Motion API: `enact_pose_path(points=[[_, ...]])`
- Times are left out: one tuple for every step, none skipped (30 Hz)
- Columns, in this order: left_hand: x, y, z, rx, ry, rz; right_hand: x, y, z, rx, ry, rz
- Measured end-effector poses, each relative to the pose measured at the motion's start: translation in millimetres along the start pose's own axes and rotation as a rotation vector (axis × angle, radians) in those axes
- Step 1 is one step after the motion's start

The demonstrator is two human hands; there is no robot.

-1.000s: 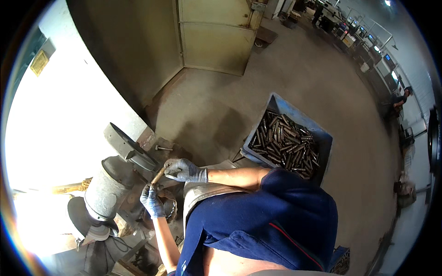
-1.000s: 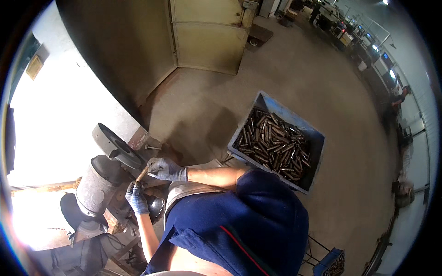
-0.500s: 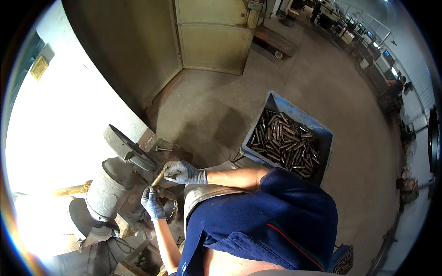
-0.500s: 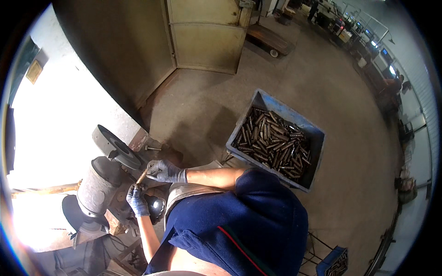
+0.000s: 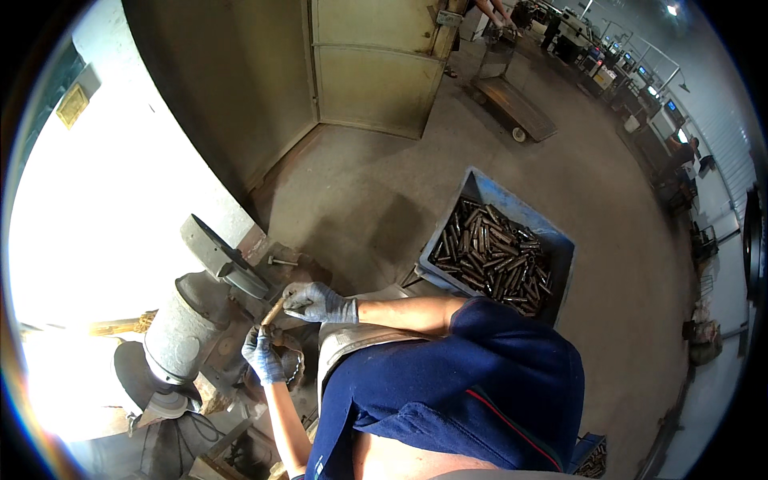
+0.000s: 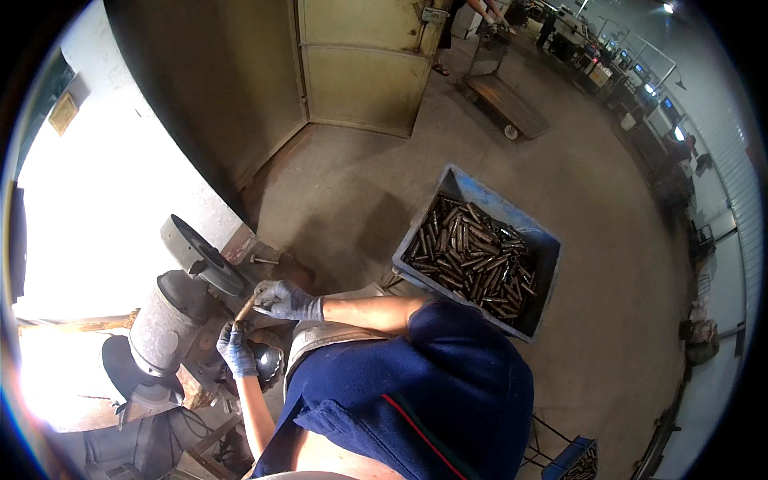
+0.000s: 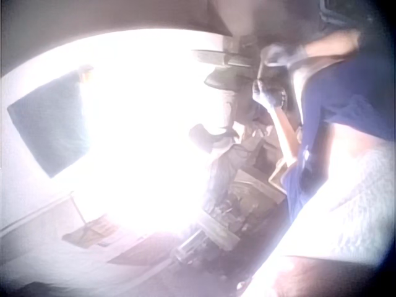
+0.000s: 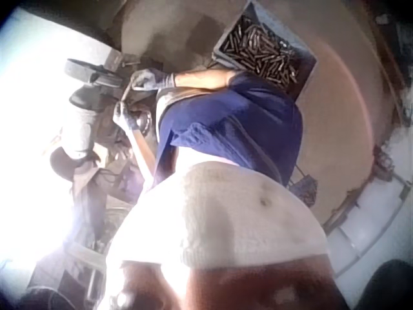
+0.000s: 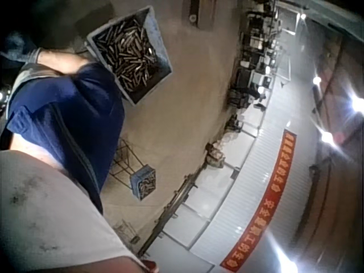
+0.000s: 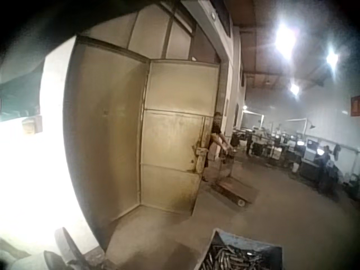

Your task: The person picks up metal parts from a bin, grinds the ends of the parts against a bench grinder wheel, and then places them into another bin.

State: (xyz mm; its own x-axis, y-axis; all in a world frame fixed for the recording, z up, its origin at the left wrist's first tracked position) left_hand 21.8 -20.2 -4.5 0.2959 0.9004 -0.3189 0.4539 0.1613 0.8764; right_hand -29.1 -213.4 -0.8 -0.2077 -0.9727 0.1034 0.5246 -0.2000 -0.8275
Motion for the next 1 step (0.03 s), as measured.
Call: enact_pose_path(points=[[0.7, -0.5, -1.1, 0.01, 0.002, 0.01, -0.2, 0.4, -1.0, -0.003, -0.002, 0.001]])
Point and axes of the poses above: each hand's wrist, its own z-axis towards the middle knuckle, its own x-axis out of the back of the hand, y = z × x, the point moved 1 cm from there along z, towards the middle knuckle, and after that the axes turned 15 degrees about x, right-handed, at the moved point
